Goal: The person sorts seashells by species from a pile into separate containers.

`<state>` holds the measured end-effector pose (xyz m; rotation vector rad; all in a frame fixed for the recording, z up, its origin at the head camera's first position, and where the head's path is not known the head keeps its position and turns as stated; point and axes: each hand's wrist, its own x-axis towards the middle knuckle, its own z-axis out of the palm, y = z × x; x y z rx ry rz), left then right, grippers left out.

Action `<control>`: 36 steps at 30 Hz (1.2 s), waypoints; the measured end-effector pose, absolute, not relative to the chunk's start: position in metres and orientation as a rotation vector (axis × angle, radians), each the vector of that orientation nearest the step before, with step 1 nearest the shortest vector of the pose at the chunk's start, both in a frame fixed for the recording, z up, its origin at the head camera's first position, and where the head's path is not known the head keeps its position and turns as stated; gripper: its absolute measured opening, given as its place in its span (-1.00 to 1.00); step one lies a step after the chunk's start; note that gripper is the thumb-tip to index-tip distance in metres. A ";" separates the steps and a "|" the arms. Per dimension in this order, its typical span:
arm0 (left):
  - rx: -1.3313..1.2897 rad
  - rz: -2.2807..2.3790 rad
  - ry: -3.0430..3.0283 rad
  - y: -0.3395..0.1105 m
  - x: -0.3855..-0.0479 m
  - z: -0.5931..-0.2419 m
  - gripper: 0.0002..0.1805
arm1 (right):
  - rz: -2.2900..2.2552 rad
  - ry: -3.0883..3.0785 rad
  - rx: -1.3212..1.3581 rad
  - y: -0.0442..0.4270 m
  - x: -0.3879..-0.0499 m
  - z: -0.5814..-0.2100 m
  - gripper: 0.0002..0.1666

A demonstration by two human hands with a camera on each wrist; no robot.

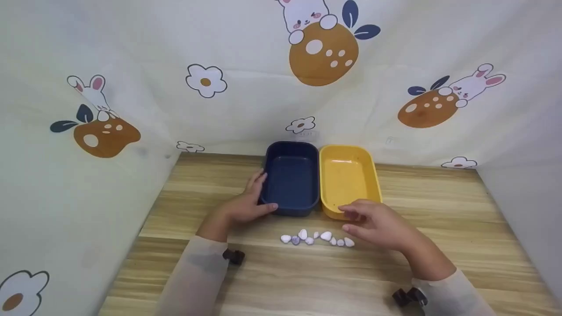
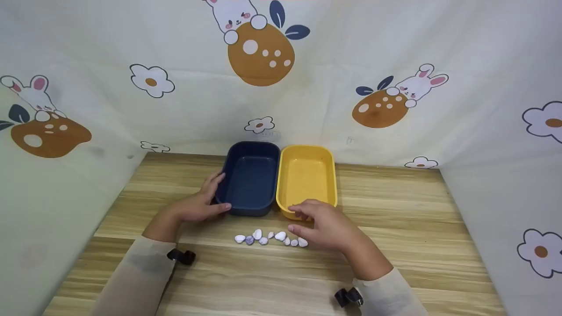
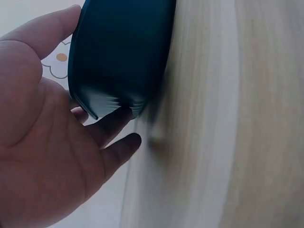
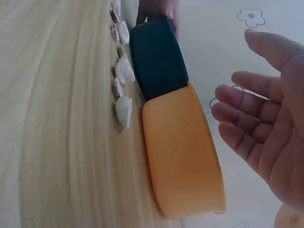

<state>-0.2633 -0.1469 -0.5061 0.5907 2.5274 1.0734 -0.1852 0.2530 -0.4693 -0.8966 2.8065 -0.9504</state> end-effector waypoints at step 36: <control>0.567 1.118 2.528 -0.149 -0.266 -0.511 0.25 | -0.616 2.624 -0.843 0.252 -0.188 -0.490 -0.74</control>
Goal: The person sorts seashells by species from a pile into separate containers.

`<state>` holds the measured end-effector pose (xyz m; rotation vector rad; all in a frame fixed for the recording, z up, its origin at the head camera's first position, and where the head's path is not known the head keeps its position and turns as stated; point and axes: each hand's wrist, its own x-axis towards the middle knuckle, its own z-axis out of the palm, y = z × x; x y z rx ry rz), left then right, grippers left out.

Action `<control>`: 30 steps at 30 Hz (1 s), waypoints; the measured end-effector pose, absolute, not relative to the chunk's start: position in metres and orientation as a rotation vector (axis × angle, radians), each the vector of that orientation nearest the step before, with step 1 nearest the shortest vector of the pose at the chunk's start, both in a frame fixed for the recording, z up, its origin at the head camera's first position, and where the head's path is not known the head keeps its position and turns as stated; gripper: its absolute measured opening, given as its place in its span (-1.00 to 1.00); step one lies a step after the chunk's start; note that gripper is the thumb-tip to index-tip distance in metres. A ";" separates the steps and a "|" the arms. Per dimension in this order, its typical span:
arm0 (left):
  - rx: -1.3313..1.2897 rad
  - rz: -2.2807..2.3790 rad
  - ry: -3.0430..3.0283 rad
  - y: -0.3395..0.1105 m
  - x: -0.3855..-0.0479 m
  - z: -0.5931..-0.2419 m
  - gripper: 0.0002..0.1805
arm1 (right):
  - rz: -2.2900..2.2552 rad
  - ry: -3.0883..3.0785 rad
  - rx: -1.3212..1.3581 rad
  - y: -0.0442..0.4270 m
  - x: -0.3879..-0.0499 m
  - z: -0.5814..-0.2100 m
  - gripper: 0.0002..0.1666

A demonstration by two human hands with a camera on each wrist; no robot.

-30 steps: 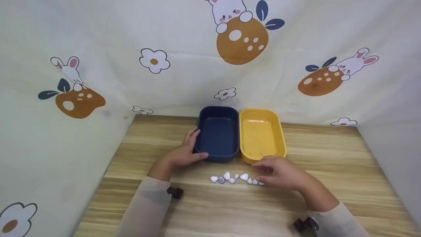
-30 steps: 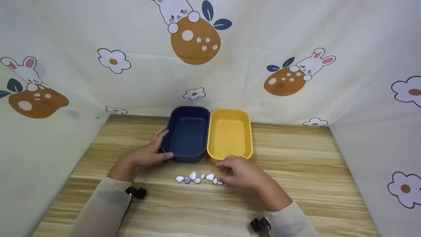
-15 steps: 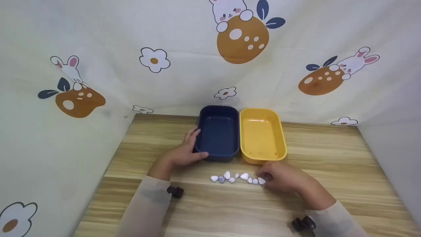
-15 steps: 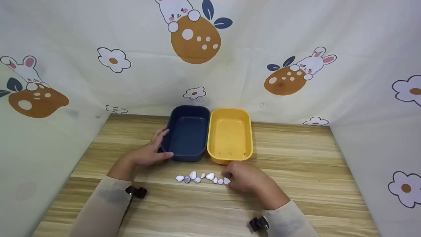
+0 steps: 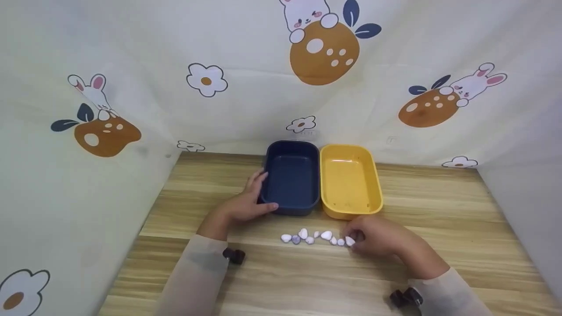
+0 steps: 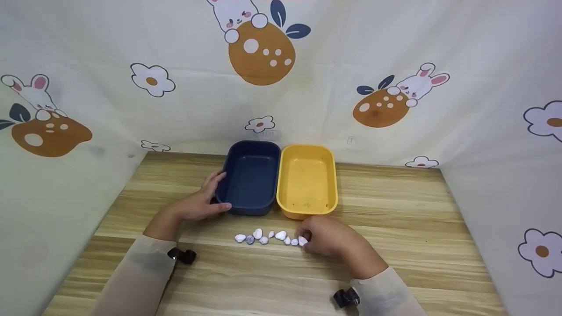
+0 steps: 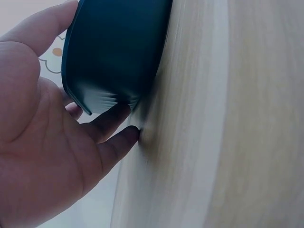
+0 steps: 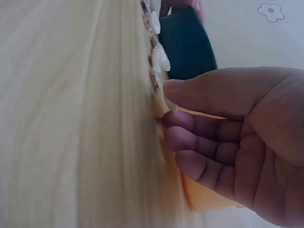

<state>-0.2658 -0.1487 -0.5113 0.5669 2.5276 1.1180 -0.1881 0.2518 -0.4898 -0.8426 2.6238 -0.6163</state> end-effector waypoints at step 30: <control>0.580 1.147 2.504 -0.150 -0.268 -0.514 0.26 | -1.115 2.787 -0.730 0.190 -0.239 -0.461 -0.61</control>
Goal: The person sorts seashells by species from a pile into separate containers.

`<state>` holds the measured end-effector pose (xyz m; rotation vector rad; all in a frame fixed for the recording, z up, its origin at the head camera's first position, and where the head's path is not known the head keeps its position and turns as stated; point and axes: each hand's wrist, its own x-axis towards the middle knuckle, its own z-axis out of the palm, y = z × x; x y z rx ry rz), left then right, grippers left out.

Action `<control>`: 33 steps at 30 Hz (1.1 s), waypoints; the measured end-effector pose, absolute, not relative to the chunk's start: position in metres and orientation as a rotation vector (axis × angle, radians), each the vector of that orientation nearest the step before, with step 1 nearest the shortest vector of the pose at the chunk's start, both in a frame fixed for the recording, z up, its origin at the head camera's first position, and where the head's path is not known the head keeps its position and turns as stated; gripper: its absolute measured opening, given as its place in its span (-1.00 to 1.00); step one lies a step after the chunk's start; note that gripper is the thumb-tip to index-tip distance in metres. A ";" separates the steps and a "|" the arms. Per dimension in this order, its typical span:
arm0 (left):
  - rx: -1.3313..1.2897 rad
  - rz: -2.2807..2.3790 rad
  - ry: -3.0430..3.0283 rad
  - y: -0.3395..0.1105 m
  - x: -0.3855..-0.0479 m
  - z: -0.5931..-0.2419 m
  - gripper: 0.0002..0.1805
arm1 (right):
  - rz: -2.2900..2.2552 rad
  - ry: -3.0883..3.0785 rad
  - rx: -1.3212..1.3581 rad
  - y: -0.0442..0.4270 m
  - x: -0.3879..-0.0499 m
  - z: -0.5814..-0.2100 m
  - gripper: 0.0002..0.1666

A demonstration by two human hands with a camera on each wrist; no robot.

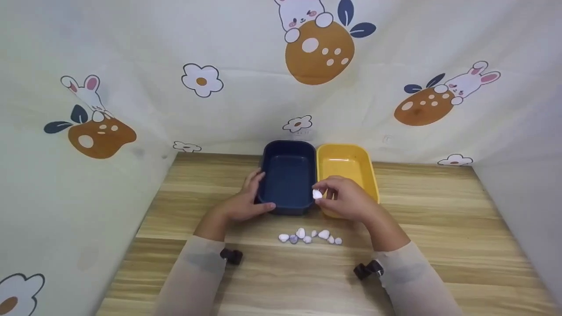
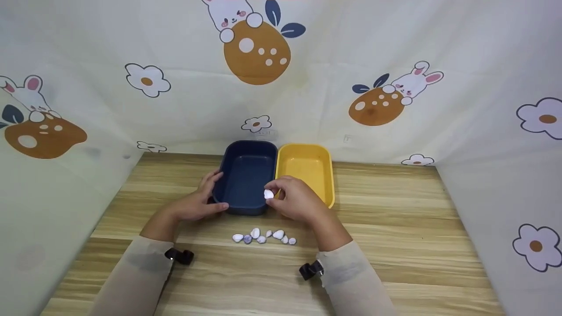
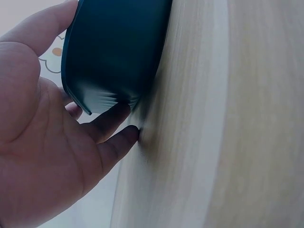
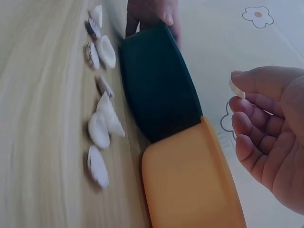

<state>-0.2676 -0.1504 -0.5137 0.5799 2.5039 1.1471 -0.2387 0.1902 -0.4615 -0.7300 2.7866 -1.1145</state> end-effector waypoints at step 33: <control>0.560 1.139 2.526 -0.149 -0.266 -0.513 0.17 | -1.187 2.810 -0.631 0.151 -0.248 -0.460 -0.60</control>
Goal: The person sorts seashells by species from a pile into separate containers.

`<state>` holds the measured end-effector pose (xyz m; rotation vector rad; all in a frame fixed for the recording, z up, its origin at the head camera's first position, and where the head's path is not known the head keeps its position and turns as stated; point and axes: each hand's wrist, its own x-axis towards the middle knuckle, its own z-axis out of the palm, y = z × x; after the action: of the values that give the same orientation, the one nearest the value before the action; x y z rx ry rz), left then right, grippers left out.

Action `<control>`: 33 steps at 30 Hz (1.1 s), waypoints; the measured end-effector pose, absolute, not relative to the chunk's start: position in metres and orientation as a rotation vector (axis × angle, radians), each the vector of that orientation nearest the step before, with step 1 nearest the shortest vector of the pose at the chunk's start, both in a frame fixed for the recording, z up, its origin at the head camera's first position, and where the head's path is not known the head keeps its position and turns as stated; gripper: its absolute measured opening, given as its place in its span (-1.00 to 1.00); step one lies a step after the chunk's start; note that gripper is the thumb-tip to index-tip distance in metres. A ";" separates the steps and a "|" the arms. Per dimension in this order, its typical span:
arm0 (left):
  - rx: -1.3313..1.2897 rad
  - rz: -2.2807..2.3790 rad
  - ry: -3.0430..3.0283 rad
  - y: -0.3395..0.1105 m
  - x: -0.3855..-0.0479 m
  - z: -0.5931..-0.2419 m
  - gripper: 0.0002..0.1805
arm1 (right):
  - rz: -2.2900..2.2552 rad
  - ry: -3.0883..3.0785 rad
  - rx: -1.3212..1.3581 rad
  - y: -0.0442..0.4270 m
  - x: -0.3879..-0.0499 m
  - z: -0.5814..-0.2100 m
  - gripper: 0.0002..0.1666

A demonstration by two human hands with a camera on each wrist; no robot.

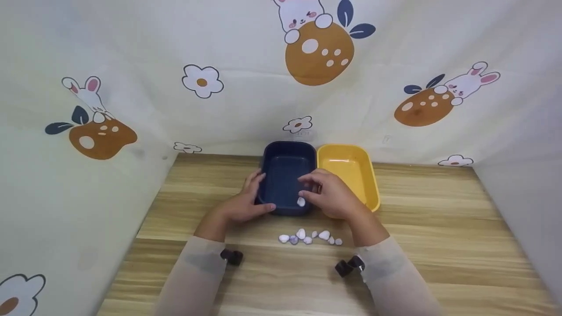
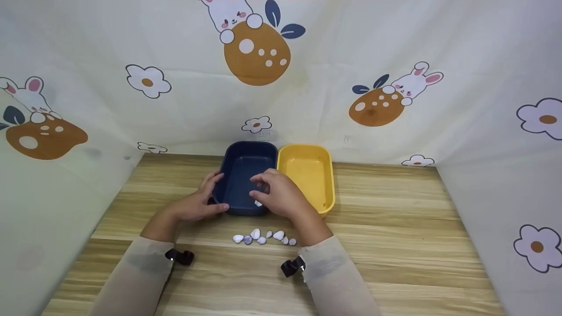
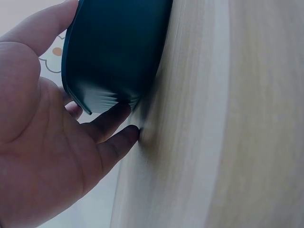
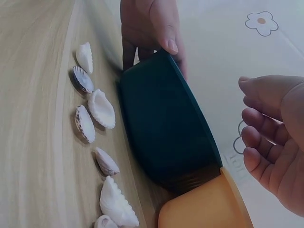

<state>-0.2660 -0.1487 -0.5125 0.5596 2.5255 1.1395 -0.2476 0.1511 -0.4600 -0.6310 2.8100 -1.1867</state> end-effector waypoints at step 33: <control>0.557 1.133 2.536 -0.148 -0.266 -0.510 0.22 | -1.152 2.817 -0.778 0.215 -0.210 -0.476 -0.66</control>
<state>-0.2659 -0.1483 -0.5097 0.5570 2.5356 1.1326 -0.2096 0.2155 -0.4757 -0.7780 2.8174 -1.1523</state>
